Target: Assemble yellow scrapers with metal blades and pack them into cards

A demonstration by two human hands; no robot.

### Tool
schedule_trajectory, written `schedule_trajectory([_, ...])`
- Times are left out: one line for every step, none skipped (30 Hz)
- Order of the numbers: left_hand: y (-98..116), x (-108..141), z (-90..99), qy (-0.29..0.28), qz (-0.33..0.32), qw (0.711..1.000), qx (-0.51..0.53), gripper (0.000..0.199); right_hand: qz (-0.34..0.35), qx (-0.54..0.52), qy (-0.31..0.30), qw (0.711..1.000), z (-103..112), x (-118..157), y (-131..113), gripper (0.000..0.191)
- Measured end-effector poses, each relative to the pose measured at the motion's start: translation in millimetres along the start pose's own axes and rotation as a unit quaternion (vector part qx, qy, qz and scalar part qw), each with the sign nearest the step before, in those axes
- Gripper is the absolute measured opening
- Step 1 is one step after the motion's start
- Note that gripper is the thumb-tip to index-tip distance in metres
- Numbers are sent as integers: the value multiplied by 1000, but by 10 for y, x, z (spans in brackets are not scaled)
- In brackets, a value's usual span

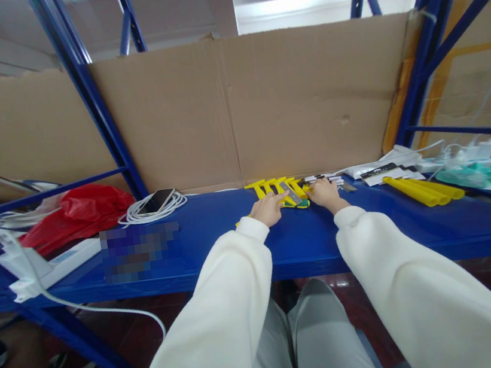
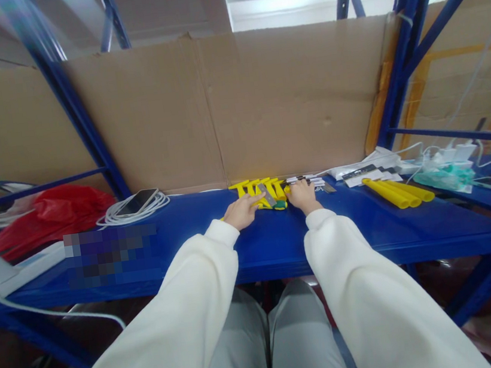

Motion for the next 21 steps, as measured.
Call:
schedule_trajectory([1,-1,-1,0,-1,1000,0,52,-1,-6,1,1000,7,-7,-4,38])
schedule_trajectory([2,-2,0,1,-2,1000,0,52,-1,-12,2,1000,13,-16,-9,36])
schedule_trajectory([4,-4,-1,3,-3,1000,0,52,-2,-18,1,1000,17,-26,-13,34])
schedule_trajectory([6,-5,-1,4,-5,1000,1,52,-4,-24,0,1000,17,-37,-14,33])
schedule_trajectory([9,-7,-3,5,-7,1000,0,52,-7,-27,-2,1000,16,-47,-14,31])
schedule_trajectory([11,-10,-7,6,-8,1000,-1,52,-13,-28,-4,1000,15,-55,-10,31])
schedule_trajectory([12,-13,-11,5,-9,1000,-2,52,-22,-26,-6,999,16,-60,0,31])
schedule_trajectory([14,-16,-15,4,-10,1000,-4,52,-34,-20,-7,999,20,-60,13,33])
schedule_trajectory([16,-18,-19,3,-10,1000,-6,52,-47,-12,-9,999,25,-57,28,35])
schedule_trajectory([17,-20,-22,2,-11,1000,-8,52,-58,-3,-10,998,32,-52,40,38])
schedule_trajectory([19,-21,-24,1,-11,1000,-8,52,-65,5,-13,998,37,-46,45,40])
schedule_trajectory([20,-21,-25,0,-11,1000,-8,52,-67,10,-17,998,39,-40,43,41])
schedule_trajectory([21,-21,-26,-1,-12,1000,-8,52,-65,12,-21,998,38,-36,36,41])
schedule_trajectory([21,-21,-27,-1,-12,1000,-7,52,-61,13,-25,998,33,-33,28,41])
schedule_trajectory([21,-21,-29,-2,-13,1000,-7,52,-57,13,-29,998,26,-32,21,41])
schedule_trajectory([21,-22,-31,-2,-13,1000,-6,52,-54,13,-34,998,15,-33,18,41])
schedule_trajectory([21,-23,-33,-3,-13,1000,-6,52,-54,13,-39,998,0,-37,19,42])
schedule_trajectory([20,-24,-35,-3,-13,1000,-6,52,-54,14,-44,997,-17,-43,22,42])
schedule_trajectory([19,-26,-36,-3,-13,1000,-6,52,-53,14,-50,997,-37,-51,25,42])
schedule_trajectory([18,-27,-36,-3,-12,1000,-5,52,-52,14,-55,997,-55,-60,28,43])
schedule_trajectory([18,-27,-35,-2,-11,1000,-5,52,-51,14,-58,997,-68,-69,31,44])
Point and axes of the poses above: each hand's wrist, its own x-axis away from the middle knuckle, its own z-axis out of the back of the hand, y = z × x, the point moved 9 cm from there along -x, towards the middle knuckle, and after that the axes turned 13 degrees about -y, right-handed, at the moved point
